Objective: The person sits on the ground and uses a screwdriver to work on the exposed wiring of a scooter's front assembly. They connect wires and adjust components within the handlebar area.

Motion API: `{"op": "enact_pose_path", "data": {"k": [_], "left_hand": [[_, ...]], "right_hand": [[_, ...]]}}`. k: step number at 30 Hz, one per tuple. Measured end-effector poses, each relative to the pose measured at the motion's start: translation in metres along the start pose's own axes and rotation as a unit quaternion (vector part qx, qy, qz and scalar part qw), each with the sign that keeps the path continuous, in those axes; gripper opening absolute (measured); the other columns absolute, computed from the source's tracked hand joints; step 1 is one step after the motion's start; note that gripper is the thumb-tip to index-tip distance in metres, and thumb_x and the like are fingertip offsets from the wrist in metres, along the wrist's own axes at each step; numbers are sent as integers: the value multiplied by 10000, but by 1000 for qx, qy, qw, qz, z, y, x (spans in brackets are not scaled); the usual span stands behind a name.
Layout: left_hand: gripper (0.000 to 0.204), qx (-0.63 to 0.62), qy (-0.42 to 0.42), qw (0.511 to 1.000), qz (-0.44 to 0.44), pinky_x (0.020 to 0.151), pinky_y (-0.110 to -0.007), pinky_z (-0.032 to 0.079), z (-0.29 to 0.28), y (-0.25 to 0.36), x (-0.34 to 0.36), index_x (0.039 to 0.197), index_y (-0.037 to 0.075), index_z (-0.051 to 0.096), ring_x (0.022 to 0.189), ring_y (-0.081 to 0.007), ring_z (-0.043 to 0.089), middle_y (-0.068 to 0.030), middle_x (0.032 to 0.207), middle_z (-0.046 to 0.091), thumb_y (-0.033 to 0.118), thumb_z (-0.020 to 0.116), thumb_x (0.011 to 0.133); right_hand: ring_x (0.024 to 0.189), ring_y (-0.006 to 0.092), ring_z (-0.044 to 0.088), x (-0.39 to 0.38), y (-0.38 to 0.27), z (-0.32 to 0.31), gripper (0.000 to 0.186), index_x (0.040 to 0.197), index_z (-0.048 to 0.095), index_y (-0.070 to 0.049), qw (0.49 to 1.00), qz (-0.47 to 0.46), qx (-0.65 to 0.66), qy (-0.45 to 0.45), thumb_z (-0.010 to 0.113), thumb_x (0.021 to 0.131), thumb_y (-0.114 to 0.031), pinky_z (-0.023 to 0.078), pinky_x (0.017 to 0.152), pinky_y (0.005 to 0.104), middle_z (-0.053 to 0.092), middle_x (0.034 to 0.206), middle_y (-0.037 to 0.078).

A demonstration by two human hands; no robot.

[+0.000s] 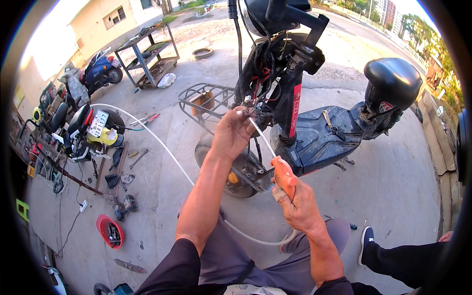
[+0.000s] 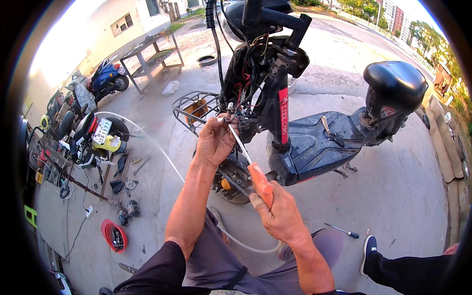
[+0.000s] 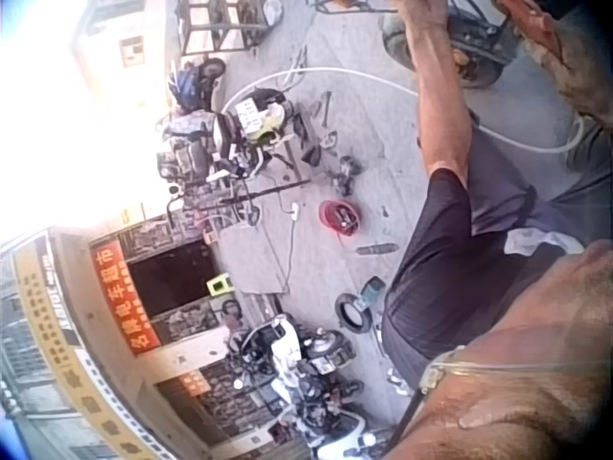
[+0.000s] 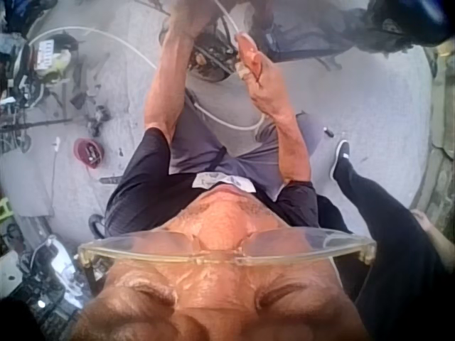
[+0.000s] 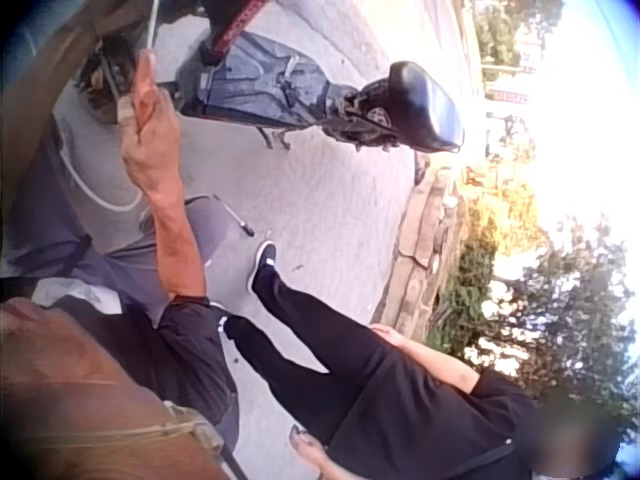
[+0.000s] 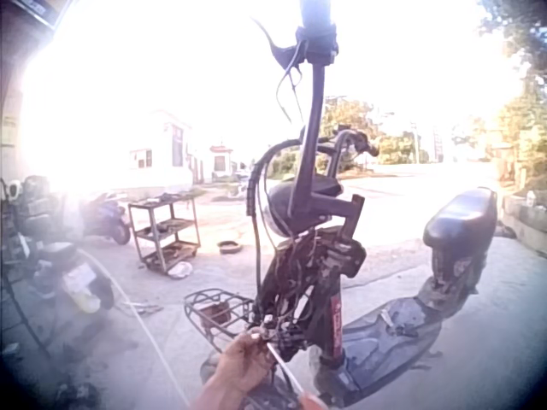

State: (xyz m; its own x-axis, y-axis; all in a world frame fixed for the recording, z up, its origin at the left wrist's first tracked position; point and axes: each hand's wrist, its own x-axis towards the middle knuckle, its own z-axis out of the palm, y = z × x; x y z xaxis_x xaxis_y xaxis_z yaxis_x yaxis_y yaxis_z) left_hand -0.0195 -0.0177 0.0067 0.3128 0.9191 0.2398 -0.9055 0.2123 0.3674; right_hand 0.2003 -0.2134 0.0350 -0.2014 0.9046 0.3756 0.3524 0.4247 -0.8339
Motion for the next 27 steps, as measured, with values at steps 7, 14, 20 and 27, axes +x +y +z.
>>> {"op": "enact_pose_path", "data": {"k": [7,14,20,27], "left_hand": [[211,-14,-23,1000,-14,888,-417,670,2,1,-1,1146,-48,688,970,-293,750,-207,1104,730,74,602,997],[179,18,-12,1000,10,885,-400,673,5,1,-2,1153,-18,672,972,-273,753,-203,1108,734,70,619,1006],[149,187,36,976,108,757,-345,641,23,1,-5,1191,26,628,838,-188,704,-126,1028,727,69,632,1048],[124,416,3,859,299,660,-277,543,51,-11,-18,1178,24,628,770,-110,621,-113,1091,723,60,679,1071]], "right_hand": [[894,364,673,0,1,1,487,1501,581,10,1000,-15,7,-2,712,1055,-131,535,832,430,656,1006,165],[894,364,678,-3,-4,-2,459,1483,594,10,1000,1,-14,-1,706,1060,-129,534,824,429,660,1005,163],[907,314,686,-6,5,-1,356,1372,644,33,999,17,30,29,710,1051,-106,546,840,396,678,1042,154],[967,258,701,-17,9,-6,338,1333,649,54,996,40,61,53,722,1034,-84,560,896,363,708,1157,146]]}}
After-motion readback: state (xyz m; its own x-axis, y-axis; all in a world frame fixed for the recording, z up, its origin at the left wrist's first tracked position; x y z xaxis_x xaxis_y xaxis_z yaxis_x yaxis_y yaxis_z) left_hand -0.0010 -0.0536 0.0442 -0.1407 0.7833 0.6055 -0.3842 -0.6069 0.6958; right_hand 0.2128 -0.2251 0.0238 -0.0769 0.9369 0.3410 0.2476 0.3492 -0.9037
